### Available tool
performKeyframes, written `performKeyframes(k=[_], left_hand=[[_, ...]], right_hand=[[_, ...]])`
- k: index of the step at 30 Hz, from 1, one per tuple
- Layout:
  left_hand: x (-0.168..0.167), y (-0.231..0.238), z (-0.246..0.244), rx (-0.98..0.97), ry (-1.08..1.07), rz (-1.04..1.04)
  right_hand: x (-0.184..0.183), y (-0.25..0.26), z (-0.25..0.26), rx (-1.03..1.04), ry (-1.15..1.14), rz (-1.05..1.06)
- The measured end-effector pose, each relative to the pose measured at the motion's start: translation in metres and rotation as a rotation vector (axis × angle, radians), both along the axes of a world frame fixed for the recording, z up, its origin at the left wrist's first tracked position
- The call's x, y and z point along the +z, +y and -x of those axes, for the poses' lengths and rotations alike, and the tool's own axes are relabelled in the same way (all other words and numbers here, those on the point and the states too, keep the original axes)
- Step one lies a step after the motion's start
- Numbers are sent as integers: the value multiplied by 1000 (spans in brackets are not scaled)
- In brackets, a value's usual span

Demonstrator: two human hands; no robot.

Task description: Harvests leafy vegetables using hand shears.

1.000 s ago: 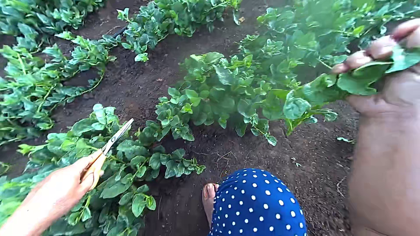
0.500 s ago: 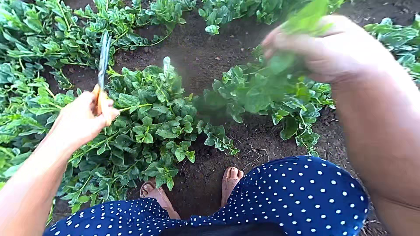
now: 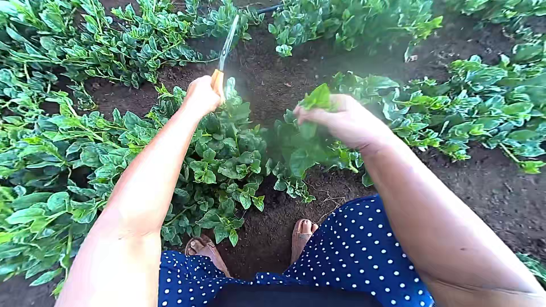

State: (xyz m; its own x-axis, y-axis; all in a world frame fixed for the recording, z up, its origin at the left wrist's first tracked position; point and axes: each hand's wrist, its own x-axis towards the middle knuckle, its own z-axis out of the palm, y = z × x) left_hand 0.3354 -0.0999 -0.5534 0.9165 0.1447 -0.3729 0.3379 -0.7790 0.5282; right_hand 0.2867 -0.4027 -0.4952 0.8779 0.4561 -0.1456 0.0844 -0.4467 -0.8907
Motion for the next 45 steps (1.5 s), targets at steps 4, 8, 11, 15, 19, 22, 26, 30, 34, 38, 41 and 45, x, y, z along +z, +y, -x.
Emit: performKeyframes(k=[4,8,11,15,19,22,26,30,34,38,41,45], left_hand=[[31,-26,15,-174,-45,7],[49,-46,21,-299,-65,-56],[53,-53,21,-318,-65,-44],[55,-71,25,-346,-74,30],[61,-93,39,-378,-118,60],[57,-86,51,-312,-125,204],[49,-48,97,-313,199,185],[18,-36,147,-540,558,-348],[16,-46,150,-615,723,-568],[15,-59,152,-609,795,-604],[12,-59,154,-636,766,-575],[10,-61,152,-716,753,-560]], right_hand=[[-21,5,-14,128,-11,291],[-36,8,-28,208,-51,327],[-31,11,-30,200,-52,298],[-37,17,-28,186,-29,87],[-50,36,-18,150,124,-57],[-56,36,-17,115,172,-23],[-57,-3,-24,151,149,111],[-65,-41,-20,159,202,163],[-58,-48,-12,195,238,195],[-59,-53,-7,237,210,165],[-60,-53,-6,256,171,146],[-57,-47,-5,263,128,127]])
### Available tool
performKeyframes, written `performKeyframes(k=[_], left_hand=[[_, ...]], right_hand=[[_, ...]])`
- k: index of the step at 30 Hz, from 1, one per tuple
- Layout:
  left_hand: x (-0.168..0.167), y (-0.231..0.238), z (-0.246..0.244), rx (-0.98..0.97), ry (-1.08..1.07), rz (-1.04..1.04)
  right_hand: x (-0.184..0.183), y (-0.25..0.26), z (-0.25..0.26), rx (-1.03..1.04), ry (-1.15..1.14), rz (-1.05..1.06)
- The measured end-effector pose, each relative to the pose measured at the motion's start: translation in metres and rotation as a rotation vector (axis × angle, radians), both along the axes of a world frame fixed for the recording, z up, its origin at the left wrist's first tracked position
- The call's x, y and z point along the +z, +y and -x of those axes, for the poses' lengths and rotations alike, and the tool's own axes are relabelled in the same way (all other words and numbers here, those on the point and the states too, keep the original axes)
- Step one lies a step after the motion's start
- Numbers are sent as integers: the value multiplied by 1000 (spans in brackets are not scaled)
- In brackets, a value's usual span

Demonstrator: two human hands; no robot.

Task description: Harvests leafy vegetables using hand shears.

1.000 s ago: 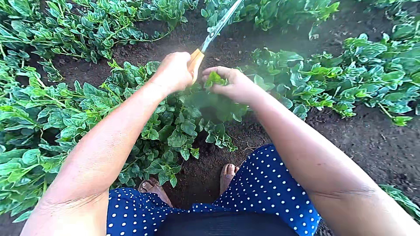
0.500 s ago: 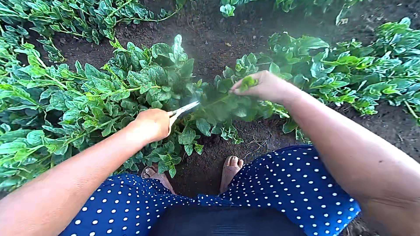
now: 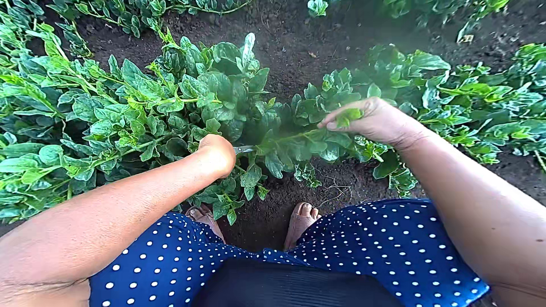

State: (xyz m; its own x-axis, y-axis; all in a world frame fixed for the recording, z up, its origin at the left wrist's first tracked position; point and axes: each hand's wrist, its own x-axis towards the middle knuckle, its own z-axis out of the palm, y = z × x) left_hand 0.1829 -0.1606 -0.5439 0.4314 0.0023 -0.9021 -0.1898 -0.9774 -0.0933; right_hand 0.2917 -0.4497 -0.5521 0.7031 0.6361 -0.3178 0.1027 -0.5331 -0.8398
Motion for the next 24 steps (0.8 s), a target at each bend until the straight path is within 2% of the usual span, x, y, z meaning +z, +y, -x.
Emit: performKeyframes(k=[5,13,16,18,20,22,24], left_hand=[[2,1,-4,-10,15,17],[-15,4,-5,98,-30,57],[-8,6,-8,118,-52,54],[11,17,-6,119,-89,108],[48,44,2,126,-219,179],[85,88,16,145,-522,222],[98,137,29,284,-805,190]], right_hand=[[3,7,0,32,-52,-46],[17,45,10,46,-143,-83],[25,43,6,-21,-123,-118],[32,33,-2,-114,-96,-233],[35,22,-13,-197,-60,-385],[40,13,-23,-291,-31,-501],[44,8,-34,-352,-31,-604]])
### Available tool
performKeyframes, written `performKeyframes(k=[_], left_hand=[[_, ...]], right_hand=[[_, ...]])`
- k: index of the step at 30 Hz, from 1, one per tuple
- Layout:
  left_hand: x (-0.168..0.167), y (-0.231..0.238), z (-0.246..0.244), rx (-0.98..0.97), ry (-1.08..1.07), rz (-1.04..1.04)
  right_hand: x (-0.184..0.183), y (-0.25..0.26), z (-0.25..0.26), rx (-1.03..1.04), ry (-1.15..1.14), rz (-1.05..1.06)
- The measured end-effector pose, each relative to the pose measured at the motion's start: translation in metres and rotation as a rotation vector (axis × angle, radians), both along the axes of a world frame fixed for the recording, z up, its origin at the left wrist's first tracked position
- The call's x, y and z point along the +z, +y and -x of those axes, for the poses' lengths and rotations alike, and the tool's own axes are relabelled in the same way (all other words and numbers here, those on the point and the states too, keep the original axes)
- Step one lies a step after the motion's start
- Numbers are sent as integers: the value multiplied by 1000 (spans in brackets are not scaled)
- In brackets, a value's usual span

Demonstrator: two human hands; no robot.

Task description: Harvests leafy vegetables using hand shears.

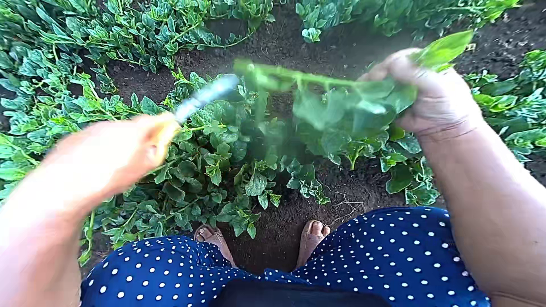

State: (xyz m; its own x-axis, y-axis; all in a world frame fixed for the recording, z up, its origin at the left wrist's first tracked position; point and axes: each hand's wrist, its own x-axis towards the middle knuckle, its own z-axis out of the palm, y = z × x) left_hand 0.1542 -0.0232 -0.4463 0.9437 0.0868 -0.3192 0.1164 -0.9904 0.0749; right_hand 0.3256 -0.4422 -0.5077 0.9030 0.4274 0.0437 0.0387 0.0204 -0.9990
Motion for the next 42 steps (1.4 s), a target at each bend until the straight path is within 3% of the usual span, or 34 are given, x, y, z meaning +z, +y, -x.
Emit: performKeyframes(k=[3,7,10,15,18,21,26,30,33,42], left_hand=[[-17,50,5,334,-84,96],[-63,50,-4,434,-109,413],[-66,32,-20,390,-202,409],[-30,-14,-68,134,-278,338],[-7,-62,-90,70,-253,343],[-6,-93,-98,-41,-287,319],[1,-87,-91,-29,-248,365],[-24,-60,-86,-104,202,98],[-56,-72,-85,-51,492,-153],[-102,-106,-99,-41,513,-261]], right_hand=[[8,2,-15,-25,-59,-109],[19,16,-25,-31,-174,-140],[24,31,-19,25,-297,42],[34,109,13,210,-443,557],[16,169,20,377,-351,660],[-7,193,21,247,-295,598],[-11,154,10,69,-177,587],[-33,101,-7,-155,-51,469],[-40,89,-10,-260,14,423],[-44,89,-8,-203,-53,348]])
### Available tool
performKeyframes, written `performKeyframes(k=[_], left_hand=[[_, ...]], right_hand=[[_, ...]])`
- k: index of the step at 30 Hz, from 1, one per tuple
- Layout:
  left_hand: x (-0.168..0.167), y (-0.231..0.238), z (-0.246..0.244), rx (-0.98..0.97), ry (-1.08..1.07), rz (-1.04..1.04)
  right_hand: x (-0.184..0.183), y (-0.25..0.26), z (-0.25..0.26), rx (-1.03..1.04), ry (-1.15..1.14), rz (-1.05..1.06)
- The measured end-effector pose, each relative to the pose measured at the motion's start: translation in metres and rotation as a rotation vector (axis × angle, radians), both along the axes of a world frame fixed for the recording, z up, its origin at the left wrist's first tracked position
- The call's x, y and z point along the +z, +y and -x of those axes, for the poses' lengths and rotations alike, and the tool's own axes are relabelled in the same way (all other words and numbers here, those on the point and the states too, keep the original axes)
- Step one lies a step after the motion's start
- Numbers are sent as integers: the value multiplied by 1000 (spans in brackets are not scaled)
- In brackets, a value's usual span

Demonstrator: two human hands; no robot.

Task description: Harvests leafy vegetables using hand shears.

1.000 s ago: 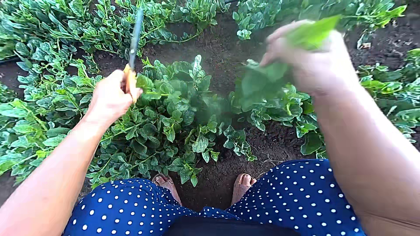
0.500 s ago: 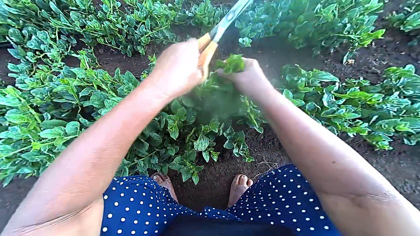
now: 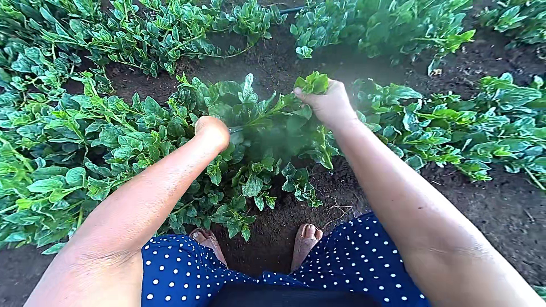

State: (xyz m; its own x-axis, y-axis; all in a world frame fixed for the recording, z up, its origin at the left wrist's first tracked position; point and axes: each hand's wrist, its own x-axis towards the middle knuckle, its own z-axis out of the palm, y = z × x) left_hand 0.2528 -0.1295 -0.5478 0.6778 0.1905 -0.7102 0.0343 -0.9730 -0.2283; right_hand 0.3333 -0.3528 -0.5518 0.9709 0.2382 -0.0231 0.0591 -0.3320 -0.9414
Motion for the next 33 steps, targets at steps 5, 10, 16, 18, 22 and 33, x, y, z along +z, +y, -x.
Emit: performKeyframes(k=[5,10,16,18,22,33], left_hand=[[-1,-5,-3,-10,0,4],[-7,-5,-10,-30,8,9],[-5,11,-20,-13,129,74],[-7,9,-18,25,125,103],[-13,0,-19,-30,93,108],[48,111,24,162,-82,224]], right_hand=[[1,4,4,6,13,-53],[5,11,8,52,-11,-48],[6,12,11,57,-25,-53],[6,13,12,69,-32,-52],[14,24,21,137,-54,47],[44,8,5,-60,-59,-40]])
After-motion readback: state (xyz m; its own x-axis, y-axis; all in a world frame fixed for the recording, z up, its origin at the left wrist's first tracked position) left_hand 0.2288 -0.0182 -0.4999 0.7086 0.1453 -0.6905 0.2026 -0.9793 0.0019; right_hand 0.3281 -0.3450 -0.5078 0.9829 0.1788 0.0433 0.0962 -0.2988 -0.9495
